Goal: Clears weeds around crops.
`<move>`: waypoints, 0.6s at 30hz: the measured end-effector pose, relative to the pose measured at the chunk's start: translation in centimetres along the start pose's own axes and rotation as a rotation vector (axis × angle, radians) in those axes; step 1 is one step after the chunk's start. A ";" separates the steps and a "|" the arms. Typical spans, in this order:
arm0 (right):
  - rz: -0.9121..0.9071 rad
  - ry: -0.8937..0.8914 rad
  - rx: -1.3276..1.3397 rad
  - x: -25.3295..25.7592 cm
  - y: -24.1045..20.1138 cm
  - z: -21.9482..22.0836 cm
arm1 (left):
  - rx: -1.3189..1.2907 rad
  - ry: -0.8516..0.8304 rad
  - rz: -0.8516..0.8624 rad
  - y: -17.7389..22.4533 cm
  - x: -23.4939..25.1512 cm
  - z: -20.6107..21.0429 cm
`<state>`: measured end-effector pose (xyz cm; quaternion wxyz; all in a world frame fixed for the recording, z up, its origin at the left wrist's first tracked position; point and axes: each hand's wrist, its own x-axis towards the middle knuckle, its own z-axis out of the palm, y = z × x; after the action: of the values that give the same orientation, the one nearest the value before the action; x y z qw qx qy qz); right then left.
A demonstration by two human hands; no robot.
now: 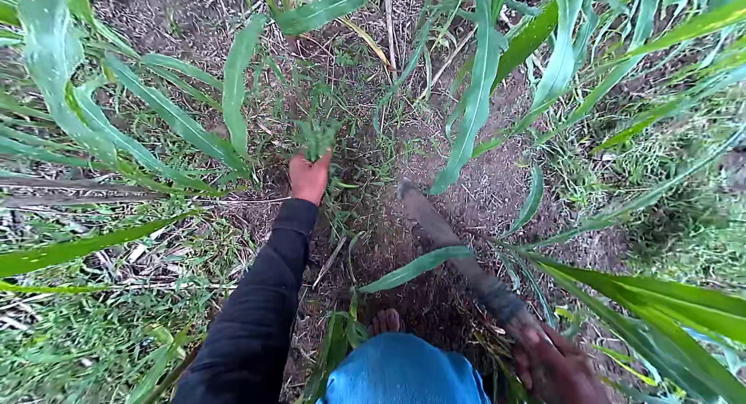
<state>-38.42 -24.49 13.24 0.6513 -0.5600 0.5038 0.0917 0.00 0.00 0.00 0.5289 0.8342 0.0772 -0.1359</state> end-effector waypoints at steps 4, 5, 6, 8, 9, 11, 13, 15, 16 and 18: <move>0.057 0.034 0.036 6.2 -1.4 6.2 | 0.655 -0.317 0.023 3.2 -1.8 6.0; 0.036 0.027 0.030 6.6 -1.4 6.7 | 0.775 -0.350 0.038 3.4 -2.0 7.6; 0.022 0.023 0.024 6.5 -1.1 6.8 | 0.856 -0.370 0.046 3.1 -2.3 9.0; 0.007 0.020 0.012 6.1 -1.3 6.1 | 0.931 -0.403 0.050 2.9 -2.7 10.8; 0.011 0.015 0.018 5.7 -1.5 5.5 | 0.960 -0.421 0.066 2.9 -2.6 11.0; 0.047 -0.005 0.048 4.4 -1.5 3.8 | 1.013 -0.498 0.102 2.6 -2.3 10.3; 0.101 -0.006 0.087 2.7 -0.8 1.8 | 1.051 -0.578 0.142 2.3 -1.8 9.8; 0.107 -0.006 0.131 1.0 0.3 0.3 | 1.065 -0.632 0.166 2.6 -1.1 9.7; 0.100 -0.009 0.147 0.1 0.6 0.0 | 1.068 -0.651 0.169 2.8 -0.9 9.9; 0.080 -0.002 0.185 -0.9 1.0 -0.2 | 1.046 -0.652 0.197 2.4 -0.4 10.0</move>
<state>-39.61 -23.87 13.29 0.6965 -0.4768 0.5314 0.0713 -1.20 -10.08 -1.90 0.0567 0.9016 -0.2422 -0.3538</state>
